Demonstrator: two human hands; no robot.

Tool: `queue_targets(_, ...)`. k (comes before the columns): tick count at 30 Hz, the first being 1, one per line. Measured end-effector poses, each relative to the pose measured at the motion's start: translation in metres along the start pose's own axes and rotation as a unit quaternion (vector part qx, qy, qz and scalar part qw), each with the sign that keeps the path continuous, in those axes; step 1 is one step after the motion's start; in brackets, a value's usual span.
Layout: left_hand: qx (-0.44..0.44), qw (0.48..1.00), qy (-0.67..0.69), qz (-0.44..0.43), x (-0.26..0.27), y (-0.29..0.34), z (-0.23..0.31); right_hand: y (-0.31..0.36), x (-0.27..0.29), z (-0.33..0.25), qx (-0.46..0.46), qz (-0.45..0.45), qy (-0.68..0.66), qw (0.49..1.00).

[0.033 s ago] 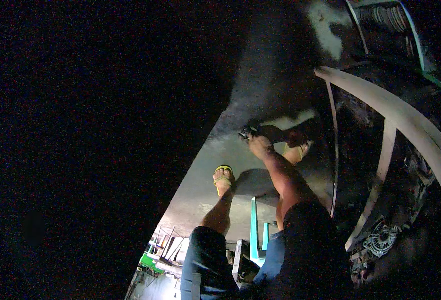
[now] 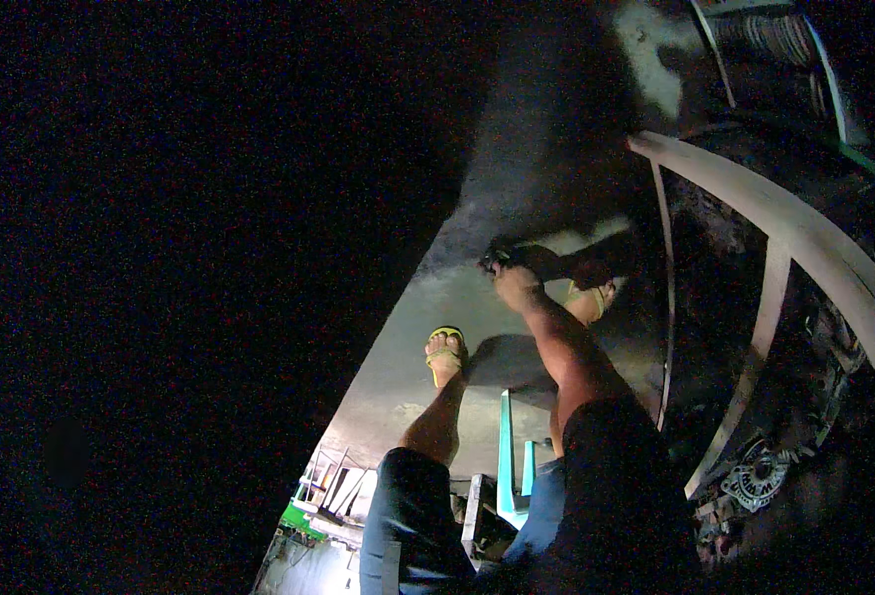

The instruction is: The person assembles an alternator on a workbench, using a cordless impact driver to tighten bolts and attaching a pulley. They select washers and nuts from a tray, place them on the alternator, and secure the components.

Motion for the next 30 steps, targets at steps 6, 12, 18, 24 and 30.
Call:
queue_targets(6,0.001,1.000,0.005,0.008,-0.004,-0.007,0.002,0.008,0.040,0.059,-0.083,0.296,-0.042,0.951)
queue_targets(12,-0.004,1.000,0.011,0.023,0.008,-0.007,0.011,0.011,0.006,0.053,-0.115,0.177,0.199,0.957)
queue_targets(18,0.021,1.000,0.008,0.000,-0.026,-0.010,-0.001,-0.031,-0.033,0.028,-0.031,0.119,0.005,0.992)
queue_targets(24,0.023,0.999,0.020,-0.011,-0.035,-0.029,0.007,-0.010,-0.031,0.069,-0.104,0.031,0.061,0.992)
queue_targets(30,0.040,0.994,0.069,-0.070,0.011,-0.054,0.009,0.128,0.053,0.075,0.001,0.220,-0.121,0.968)
Point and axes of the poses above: each hand's wrist, its own y-axis away from the middle knuckle, its own x-axis out of the back of the hand, z = x × y, the point moved 8 cm from there along -y, towards the middle knuckle, and after that the axes turned 14 degrees about y, right-handed, at the moved point
